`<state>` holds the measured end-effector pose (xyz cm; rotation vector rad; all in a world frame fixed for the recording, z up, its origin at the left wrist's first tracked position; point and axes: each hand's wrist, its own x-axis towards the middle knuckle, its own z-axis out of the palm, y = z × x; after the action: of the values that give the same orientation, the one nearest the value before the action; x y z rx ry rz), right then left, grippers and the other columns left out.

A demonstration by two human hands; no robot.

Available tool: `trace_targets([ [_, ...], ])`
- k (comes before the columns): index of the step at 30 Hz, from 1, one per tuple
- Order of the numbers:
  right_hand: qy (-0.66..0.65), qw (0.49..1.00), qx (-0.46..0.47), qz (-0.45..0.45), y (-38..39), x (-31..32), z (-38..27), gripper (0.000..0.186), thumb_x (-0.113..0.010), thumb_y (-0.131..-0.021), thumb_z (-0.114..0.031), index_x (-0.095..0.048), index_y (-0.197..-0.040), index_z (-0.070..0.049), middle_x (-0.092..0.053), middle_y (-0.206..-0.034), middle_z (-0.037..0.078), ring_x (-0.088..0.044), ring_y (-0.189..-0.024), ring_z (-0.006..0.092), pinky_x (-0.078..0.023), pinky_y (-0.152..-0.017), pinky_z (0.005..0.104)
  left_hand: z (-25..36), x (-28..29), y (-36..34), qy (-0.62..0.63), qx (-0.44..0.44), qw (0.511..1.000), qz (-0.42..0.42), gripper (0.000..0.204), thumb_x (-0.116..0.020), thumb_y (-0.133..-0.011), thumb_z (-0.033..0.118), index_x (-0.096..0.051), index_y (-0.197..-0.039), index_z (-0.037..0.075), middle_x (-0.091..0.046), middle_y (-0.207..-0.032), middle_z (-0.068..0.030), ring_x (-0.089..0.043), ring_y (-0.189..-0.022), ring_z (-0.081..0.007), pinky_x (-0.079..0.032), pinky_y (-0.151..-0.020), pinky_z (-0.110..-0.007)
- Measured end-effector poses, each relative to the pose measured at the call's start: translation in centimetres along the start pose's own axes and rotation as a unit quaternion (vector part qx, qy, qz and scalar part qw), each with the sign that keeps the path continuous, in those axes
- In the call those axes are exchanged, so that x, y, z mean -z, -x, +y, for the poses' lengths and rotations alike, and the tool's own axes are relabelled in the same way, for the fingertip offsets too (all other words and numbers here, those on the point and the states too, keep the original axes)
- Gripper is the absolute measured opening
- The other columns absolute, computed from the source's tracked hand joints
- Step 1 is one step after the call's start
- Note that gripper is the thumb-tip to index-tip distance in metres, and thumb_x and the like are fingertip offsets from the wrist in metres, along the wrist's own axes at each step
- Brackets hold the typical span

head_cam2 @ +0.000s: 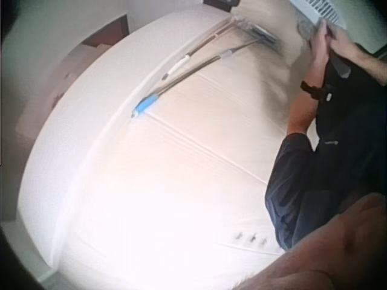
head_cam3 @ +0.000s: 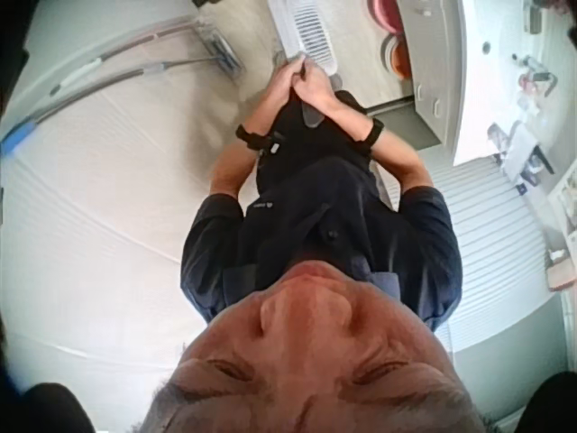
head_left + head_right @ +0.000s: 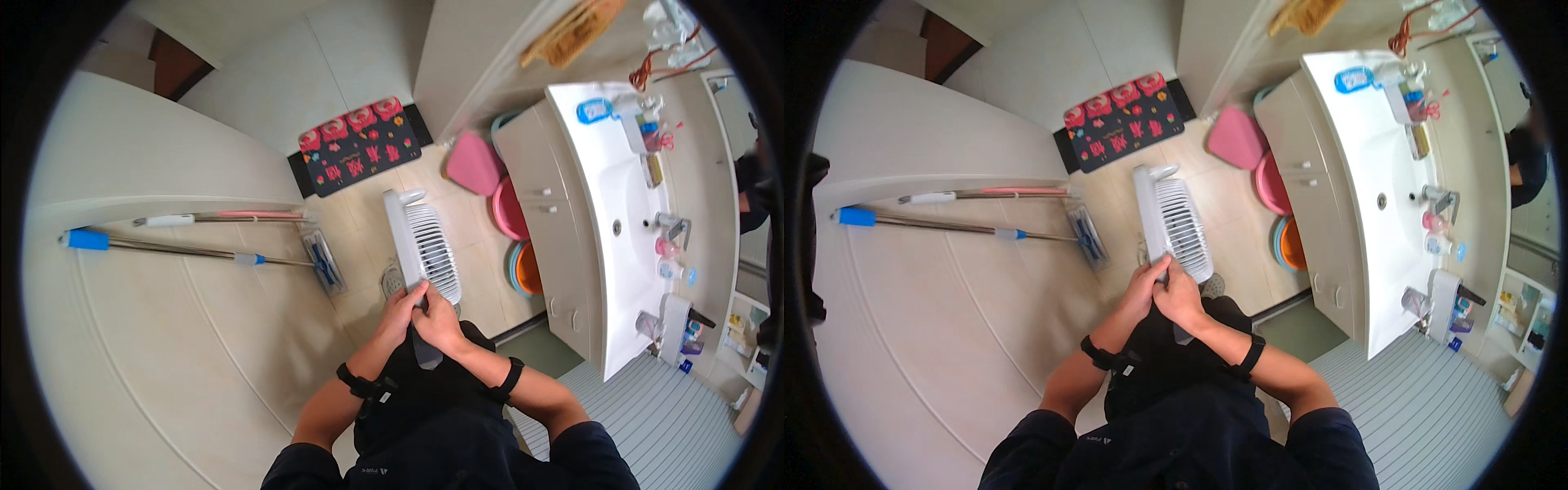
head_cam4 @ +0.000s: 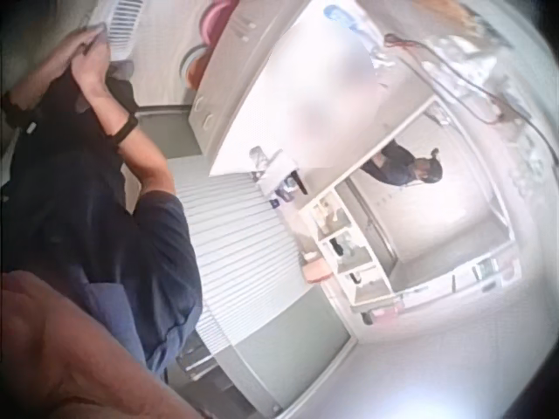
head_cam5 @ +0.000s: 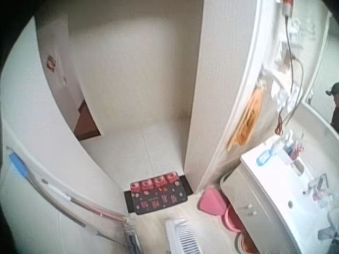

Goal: The person carries a portable fan to the living room and sits on the floor. They remove the front grille, then use a screwdriver to loosen and remove the central hub nut. They reassemble the fan by replacing the hub nut and tightening it, then reattach the front grille.

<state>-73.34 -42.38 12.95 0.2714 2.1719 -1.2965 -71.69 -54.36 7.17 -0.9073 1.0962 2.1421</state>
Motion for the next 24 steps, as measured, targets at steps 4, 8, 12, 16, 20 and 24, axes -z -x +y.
trace_targets([
  [4, 0.154, 0.966, 0.202, -0.041, -0.2, 3.7, -7.6, 0.049, -0.072, -0.081, -0.013, -0.064, -0.126, 0.005, -0.072, -0.110, 0.029, -0.071, -0.090, 0.0466, -0.057, -0.082, 0.0533, 5.3, 1.2, -0.1, 0.003, -0.050, 0.999, 0.020, 0.035, -0.071, -0.104, 0.030, -0.071, -0.121, -0.001, -0.073, -0.114, -0.0066, -0.067, -0.106, -0.0153, -0.052, -0.093, -0.031],
  [8, 0.088, 0.980, 0.173, 0.035, -1.9, 16.3, -15.8, 0.029, -0.076, -0.091, -0.013, -0.075, -0.116, 0.002, -0.076, -0.116, 0.019, -0.074, -0.107, 0.0261, -0.057, -0.095, 0.0341, 12.4, 1.9, -3.8, 0.090, -0.115, 0.988, 0.043, 0.015, -0.075, -0.097, 0.016, -0.069, -0.100, 0.004, -0.068, -0.080, -0.0068, -0.068, -0.075, -0.0182, -0.056, -0.069, -0.037],
  [12, -0.126, 0.840, 0.370, 0.375, -4.9, 39.0, -23.9, 0.027, -0.057, -0.105, -0.015, -0.069, -0.121, 0.003, -0.073, -0.114, 0.011, -0.070, -0.103, 0.0181, -0.056, -0.093, 0.0345, 20.7, 2.6, -8.2, 0.118, -0.150, 0.977, 0.091, 0.021, -0.075, -0.094, 0.015, -0.063, -0.108, 0.006, -0.060, -0.076, -0.0022, -0.061, -0.067, -0.0167, -0.052, -0.062, -0.034],
  [16, -0.193, 0.757, 0.441, 0.442, -10.6, 62.5, -28.7, 0.044, -0.061, -0.105, -0.013, -0.058, -0.144, 0.006, -0.067, -0.136, 0.015, -0.068, -0.122, 0.0239, -0.052, -0.107, 0.0362, 29.1, 3.1, -11.3, 0.107, -0.172, 0.970, 0.136, 0.018, -0.074, -0.094, 0.015, -0.063, -0.106, 0.007, -0.059, -0.076, -0.0017, -0.060, -0.067, -0.0155, -0.050, -0.060, -0.033],
  [20, -0.085, 0.825, 0.334, 0.447, -19.4, 79.0, -30.5, 0.060, -0.061, -0.101, -0.011, -0.047, -0.157, 0.002, -0.064, -0.141, 0.015, -0.062, -0.127, 0.0219, -0.049, -0.106, 0.0342, 37.2, 2.0, -12.6, 0.075, -0.223, 0.957, 0.169, 0.019, -0.077, -0.090, 0.023, -0.065, -0.085, 0.009, -0.059, -0.072, -0.0009, -0.057, -0.066, -0.0142, -0.045, -0.065, -0.032],
  [24, -0.146, 0.817, 0.310, 0.463, -28.5, 86.5, -29.2, 0.067, -0.059, -0.096, -0.003, -0.040, -0.160, -0.001, -0.057, -0.145, 0.016, -0.062, -0.128, 0.0278, -0.050, -0.109, 0.0378, 45.7, -1.0, -14.1, 0.049, -0.243, 0.950, 0.192, 0.022, -0.078, -0.092, 0.024, -0.064, -0.090, 0.007, -0.058, -0.070, -0.0007, -0.056, -0.062, -0.0144, -0.043, -0.059, -0.033],
])
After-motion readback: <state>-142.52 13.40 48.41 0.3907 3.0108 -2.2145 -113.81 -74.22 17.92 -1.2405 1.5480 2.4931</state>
